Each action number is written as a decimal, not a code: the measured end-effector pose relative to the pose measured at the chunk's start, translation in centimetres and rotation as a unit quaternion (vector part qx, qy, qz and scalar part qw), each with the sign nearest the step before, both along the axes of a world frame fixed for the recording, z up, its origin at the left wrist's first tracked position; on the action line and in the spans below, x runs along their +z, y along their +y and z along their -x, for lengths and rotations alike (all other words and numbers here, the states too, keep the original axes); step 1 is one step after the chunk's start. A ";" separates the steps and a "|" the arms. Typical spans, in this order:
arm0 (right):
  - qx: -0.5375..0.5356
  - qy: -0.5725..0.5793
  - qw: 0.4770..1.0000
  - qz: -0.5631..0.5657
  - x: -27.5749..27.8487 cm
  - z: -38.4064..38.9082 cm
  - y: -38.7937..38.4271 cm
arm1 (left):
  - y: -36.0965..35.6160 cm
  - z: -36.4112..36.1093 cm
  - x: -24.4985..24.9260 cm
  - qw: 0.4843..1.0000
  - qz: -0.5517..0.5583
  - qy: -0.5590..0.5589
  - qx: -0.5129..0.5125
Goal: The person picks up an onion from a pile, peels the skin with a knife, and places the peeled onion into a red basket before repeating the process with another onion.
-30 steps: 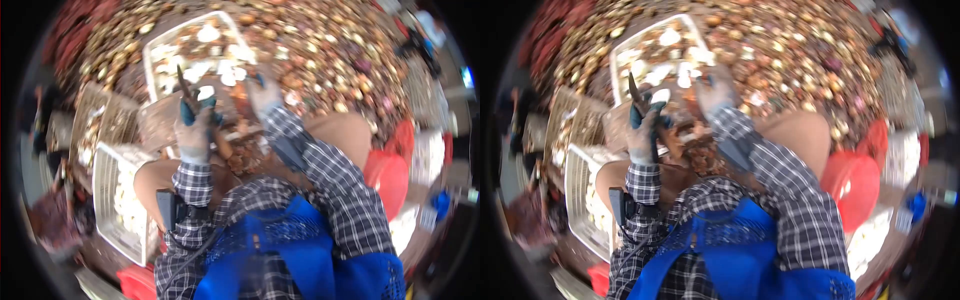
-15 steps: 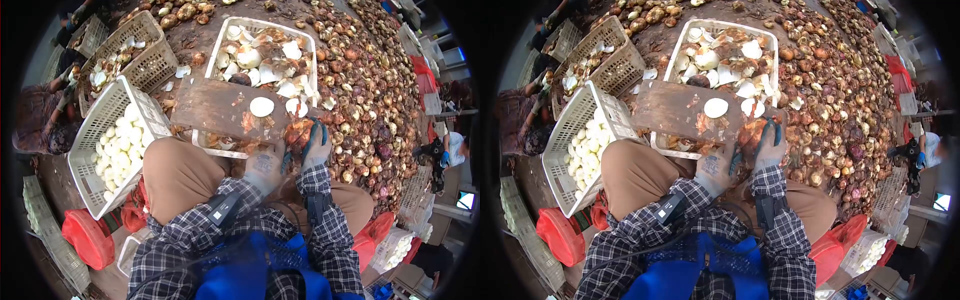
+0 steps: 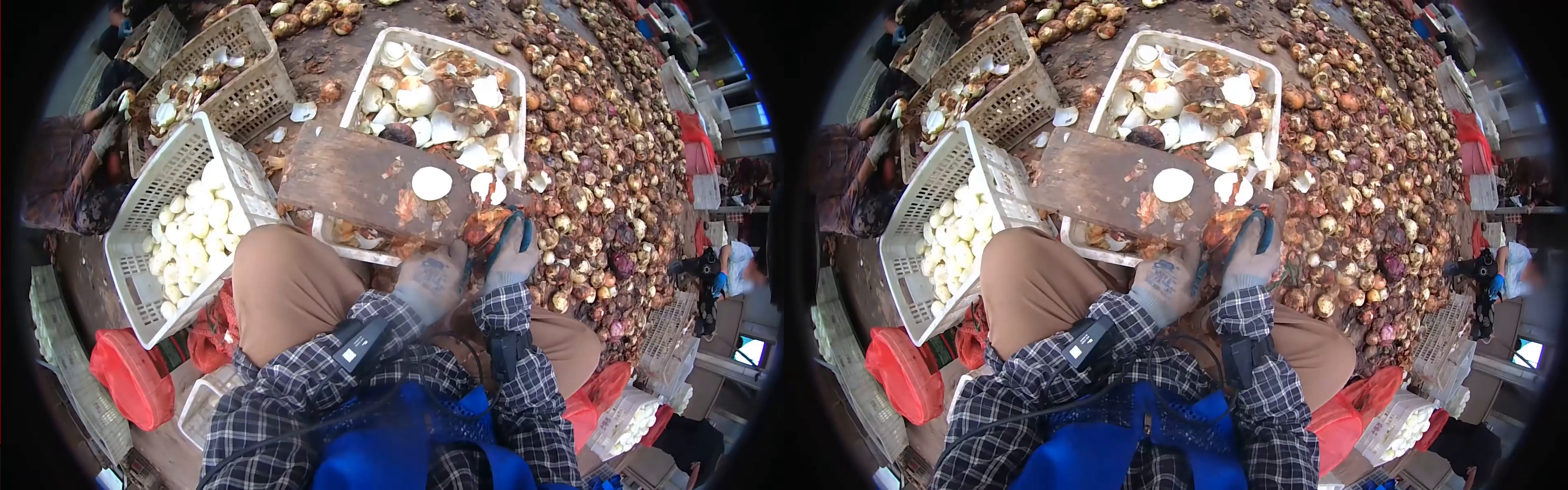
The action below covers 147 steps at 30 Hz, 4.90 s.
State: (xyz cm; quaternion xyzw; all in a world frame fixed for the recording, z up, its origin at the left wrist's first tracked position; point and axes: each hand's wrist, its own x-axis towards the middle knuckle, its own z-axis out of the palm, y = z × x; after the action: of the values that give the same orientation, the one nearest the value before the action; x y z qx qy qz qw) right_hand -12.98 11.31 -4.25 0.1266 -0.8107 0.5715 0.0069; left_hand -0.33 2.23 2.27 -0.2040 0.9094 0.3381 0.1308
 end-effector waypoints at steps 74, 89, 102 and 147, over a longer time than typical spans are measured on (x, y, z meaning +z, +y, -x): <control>0.087 -0.138 0.987 0.000 -3.1 9.7 2.2 | -7.1 6.4 -0.4 0.995 0.035 -0.090 0.023; 0.103 -0.425 0.889 0.137 2.0 -1.7 1.2 | -5.3 3.4 -7.3 0.819 -0.332 0.268 0.383; 0.279 0.095 0.950 -0.107 5.0 1.0 -0.3 | -5.5 6.0 -2.2 0.974 -0.055 0.070 0.209; 0.079 0.094 0.992 0.029 0.8 1.5 1.3 | 1.1 2.0 -3.0 0.995 0.039 0.090 0.008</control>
State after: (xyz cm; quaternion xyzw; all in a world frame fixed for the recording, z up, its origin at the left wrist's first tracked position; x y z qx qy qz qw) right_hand -14.48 12.60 -3.44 0.2430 -0.7771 0.5790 0.0420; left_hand -2.30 3.34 -0.74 -0.1850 0.9281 0.3208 0.0375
